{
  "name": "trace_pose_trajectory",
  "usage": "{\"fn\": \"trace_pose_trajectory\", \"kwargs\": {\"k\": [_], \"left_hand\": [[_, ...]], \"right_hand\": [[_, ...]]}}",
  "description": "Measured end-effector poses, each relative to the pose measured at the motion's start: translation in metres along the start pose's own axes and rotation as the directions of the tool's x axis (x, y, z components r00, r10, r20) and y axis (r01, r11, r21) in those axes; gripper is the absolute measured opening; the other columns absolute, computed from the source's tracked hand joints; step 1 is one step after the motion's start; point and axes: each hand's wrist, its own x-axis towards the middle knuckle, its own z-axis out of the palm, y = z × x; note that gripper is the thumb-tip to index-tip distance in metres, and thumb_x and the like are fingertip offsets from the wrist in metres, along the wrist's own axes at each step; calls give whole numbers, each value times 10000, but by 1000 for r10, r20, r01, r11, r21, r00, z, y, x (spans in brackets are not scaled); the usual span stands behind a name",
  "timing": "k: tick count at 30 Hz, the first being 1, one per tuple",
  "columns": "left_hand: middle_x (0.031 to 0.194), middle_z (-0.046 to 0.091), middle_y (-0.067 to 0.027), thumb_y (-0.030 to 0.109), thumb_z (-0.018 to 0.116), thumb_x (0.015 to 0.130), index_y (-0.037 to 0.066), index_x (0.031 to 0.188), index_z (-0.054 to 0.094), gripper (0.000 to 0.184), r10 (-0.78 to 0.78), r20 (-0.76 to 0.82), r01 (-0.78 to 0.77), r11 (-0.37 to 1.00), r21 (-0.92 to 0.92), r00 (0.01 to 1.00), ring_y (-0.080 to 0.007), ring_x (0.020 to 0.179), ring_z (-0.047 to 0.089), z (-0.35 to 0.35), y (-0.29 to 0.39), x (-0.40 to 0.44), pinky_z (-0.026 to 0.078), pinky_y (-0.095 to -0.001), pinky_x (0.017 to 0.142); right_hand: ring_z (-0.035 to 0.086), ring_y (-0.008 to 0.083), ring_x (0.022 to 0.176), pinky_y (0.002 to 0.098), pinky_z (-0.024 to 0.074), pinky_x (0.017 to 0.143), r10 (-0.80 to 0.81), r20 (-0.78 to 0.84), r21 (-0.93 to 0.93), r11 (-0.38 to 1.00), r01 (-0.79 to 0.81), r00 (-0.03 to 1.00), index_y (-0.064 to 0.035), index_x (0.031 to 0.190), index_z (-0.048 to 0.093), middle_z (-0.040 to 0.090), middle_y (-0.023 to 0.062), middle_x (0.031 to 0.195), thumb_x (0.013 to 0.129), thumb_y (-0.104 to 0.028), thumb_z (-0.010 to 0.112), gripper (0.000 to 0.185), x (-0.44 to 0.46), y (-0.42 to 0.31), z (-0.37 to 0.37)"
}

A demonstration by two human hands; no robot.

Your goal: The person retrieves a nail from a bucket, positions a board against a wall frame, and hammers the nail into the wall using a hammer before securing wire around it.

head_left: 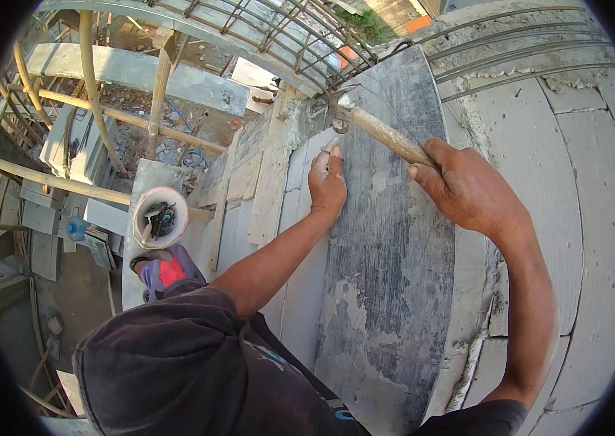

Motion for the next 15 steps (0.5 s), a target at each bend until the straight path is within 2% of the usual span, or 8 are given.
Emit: {"fn": "trace_pose_trajectory", "kwargs": {"k": [7, 10, 13, 15], "left_hand": [[974, 605, -23, 320, 463, 1080, 14, 1313, 607, 411, -64, -27, 59, 987, -151, 998, -133, 950, 532, 2, -1, 0, 430, -286, 919], [946, 585, 23, 342, 491, 1073, 41, 1332, 609, 415, -59, -62, 44, 974, -224, 996, -64, 760, 431, 2, -6, 2, 394, -226, 690], [928, 590, 15, 349, 493, 1070, 40, 1319, 616, 415, -117, -50, 103, 969, -223, 992, -72, 757, 442, 0, -3, 1, 398, -230, 685], [886, 567, 19, 344, 500, 1068, 22, 1209, 638, 378, -163, -56, 141, 949, -283, 985, -76, 761, 440, -1, 2, -2, 392, -241, 694]], "right_hand": [[677, 348, 609, 470, 532, 615, -16, 32, -30, 999, 17, 999, 10, 998, 623, 661, 199, 668, 1004, -302, 578, 315, 6, -12, 5], [683, 360, 636, 473, 536, 620, -56, 43, -64, 996, 58, 998, 14, 1004, 617, 667, 203, 683, 1001, -303, 579, 320, 12, -14, 9], [690, 367, 664, 480, 539, 628, -99, 43, -106, 989, 103, 994, 8, 1000, 615, 674, 202, 700, 999, -301, 578, 311, 19, -14, 14], [694, 369, 683, 483, 542, 636, -114, 47, -117, 986, 119, 992, 1, 1000, 614, 677, 199, 711, 996, -298, 579, 301, 24, -18, 17]]}}
